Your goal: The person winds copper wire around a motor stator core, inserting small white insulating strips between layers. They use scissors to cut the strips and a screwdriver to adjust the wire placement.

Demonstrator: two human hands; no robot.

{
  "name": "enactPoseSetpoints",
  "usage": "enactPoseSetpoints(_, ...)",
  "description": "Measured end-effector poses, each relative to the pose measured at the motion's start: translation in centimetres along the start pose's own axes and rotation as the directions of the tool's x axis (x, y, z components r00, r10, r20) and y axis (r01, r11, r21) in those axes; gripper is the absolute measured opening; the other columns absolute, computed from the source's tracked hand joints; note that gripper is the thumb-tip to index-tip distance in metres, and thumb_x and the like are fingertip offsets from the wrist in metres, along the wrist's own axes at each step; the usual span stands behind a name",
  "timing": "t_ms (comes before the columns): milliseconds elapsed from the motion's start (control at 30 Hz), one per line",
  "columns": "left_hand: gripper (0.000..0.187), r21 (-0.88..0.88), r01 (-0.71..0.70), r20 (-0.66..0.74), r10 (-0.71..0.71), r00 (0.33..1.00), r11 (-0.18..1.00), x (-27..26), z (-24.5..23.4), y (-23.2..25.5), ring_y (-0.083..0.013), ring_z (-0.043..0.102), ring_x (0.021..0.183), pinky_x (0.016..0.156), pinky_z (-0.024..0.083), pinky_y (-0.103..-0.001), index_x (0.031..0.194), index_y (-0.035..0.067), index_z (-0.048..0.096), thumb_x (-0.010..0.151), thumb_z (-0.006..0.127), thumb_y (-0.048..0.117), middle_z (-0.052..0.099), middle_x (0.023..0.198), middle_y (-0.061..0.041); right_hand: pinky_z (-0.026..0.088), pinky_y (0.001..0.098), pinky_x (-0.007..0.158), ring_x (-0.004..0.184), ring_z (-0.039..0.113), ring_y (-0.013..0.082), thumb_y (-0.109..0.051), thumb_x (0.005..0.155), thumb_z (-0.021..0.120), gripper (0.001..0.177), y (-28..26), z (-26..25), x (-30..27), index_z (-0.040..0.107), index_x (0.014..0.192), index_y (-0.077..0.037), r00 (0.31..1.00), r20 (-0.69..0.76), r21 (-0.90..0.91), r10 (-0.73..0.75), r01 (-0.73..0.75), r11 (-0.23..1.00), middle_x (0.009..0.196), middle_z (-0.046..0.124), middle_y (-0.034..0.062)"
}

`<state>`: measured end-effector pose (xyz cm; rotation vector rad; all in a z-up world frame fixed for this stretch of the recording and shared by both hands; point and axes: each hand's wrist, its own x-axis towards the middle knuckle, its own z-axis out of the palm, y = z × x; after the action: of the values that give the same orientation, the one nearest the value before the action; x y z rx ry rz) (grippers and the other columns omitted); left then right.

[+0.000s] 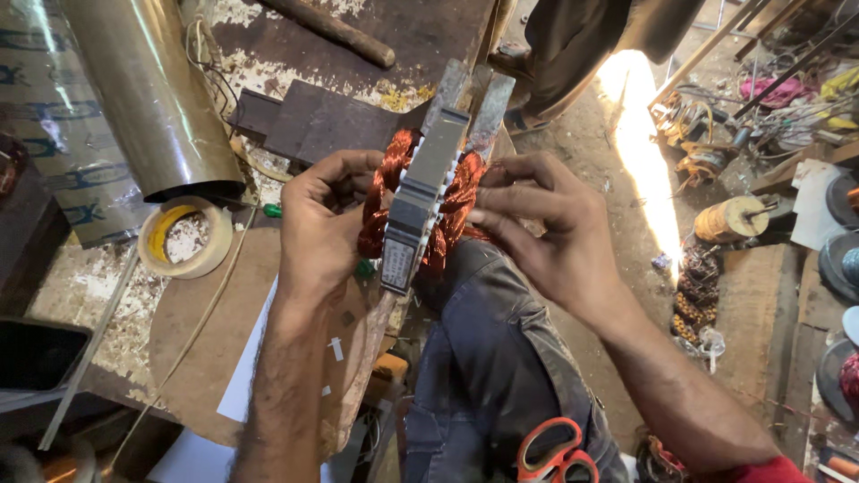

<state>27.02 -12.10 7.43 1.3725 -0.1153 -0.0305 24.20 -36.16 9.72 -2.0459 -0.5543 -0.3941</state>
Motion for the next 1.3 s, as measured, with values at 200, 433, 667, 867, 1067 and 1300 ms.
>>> enactPoseSetpoints(200, 0.021, 0.051, -0.044, -0.045, 0.046, 0.998, 0.998, -0.5, 0.3, -0.7, -0.0055, 0.068, 0.079, 0.072, 0.056, -0.02, 0.114, -0.003, 0.073, 0.093, 0.074, -0.003, 0.076, 0.093, -0.004, 0.066, 0.0254, 0.079, 0.088, 0.075, 0.0098, -0.009, 0.088, 0.083, 0.014, 1.6, 0.0, 0.6, 0.076, 0.099, -0.003, 0.948, 0.115, 0.423, 0.298, -0.318, 0.849, 0.098, 0.076, 0.007)
enactPoseSetpoints(433, 0.024, -0.032, -0.045, -0.023, 0.045, 0.999, 0.998, 0.1, 0.0, -0.8, -0.0077, 0.07, 0.085, 0.08, 0.058, -0.023, 0.116, -0.004, 0.072, 0.092, 0.074, -0.007, 0.076, 0.1, -0.006, 0.061, 0.0235, 0.074, 0.083, 0.067, 0.0077, -0.001, 0.086, 0.077, 0.012, 2.3, 1.2, 0.9, 0.065, 0.085, -0.001, 0.975, 0.009, 0.218, 0.221, -0.218, 0.951, 0.09, 0.066, 0.0048)
enactPoseSetpoints(667, 0.031, 0.084, 0.158, 0.02, -0.16, 0.987, 0.984, 1.4, -1.1, 0.6, -0.0101, 0.067, 0.073, 0.063, 0.055, -0.025, 0.117, -0.002, 0.069, 0.087, 0.074, -0.008, 0.073, 0.092, -0.006, 0.056, 0.0334, 0.083, 0.093, 0.065, 0.0192, -0.033, 0.092, 0.082, 0.039, -0.2, -1.4, -2.6, 0.062, 0.104, -0.001, 0.992, -0.105, -0.037, -0.067, 0.064, 0.997, 0.1, 0.066, 0.0089)
enactPoseSetpoints(867, 0.014, -0.102, -0.295, -0.156, 0.278, 0.948, 0.95, -3.5, -0.5, -5.0, -0.0122, 0.069, 0.094, 0.078, 0.057, -0.025, 0.126, 0.002, 0.064, 0.112, 0.063, 0.007, 0.07, 0.115, -0.009, 0.049, 0.0404, 0.069, 0.075, 0.059, 0.0261, -0.042, 0.079, 0.08, 0.052, 3.7, -2.5, -8.4, 0.063, 0.103, 0.001, 0.955, 0.297, -0.123, -0.007, 0.045, 0.991, 0.083, 0.06, 0.0119)
enactPoseSetpoints(1067, 0.026, -0.186, 0.137, 0.137, -0.112, 0.984, 0.973, -12.2, 7.3, -9.5, -0.0139, 0.067, 0.088, 0.067, 0.052, -0.026, 0.125, 0.009, 0.059, 0.102, 0.064, 0.021, 0.072, 0.115, -0.003, 0.046, 0.0458, 0.067, 0.07, 0.054, 0.0328, -0.028, 0.086, 0.076, 0.032, 6.4, -4.6, -10.7, 0.057, 0.08, -0.004, 0.939, 0.343, -0.243, 0.012, 0.076, 0.967, 0.068, 0.053, 0.0122)
enactPoseSetpoints(1300, 0.02, 0.571, 0.28, -0.238, -0.17, 0.956, 0.772, -15.4, 5.7, -4.3, -0.0146, 0.071, 0.063, 0.059, 0.054, -0.03, 0.111, 0.012, 0.078, 0.096, 0.066, 0.017, 0.073, 0.071, -0.006, 0.05, 0.0406, 0.067, 0.067, 0.06, 0.0276, -0.016, 0.091, 0.07, 0.02, 4.8, -5.4, -11.1, 0.067, 0.1, 0.001, 0.965, 0.263, -0.241, 0.003, 0.063, 0.969, 0.088, 0.075, 0.0119)
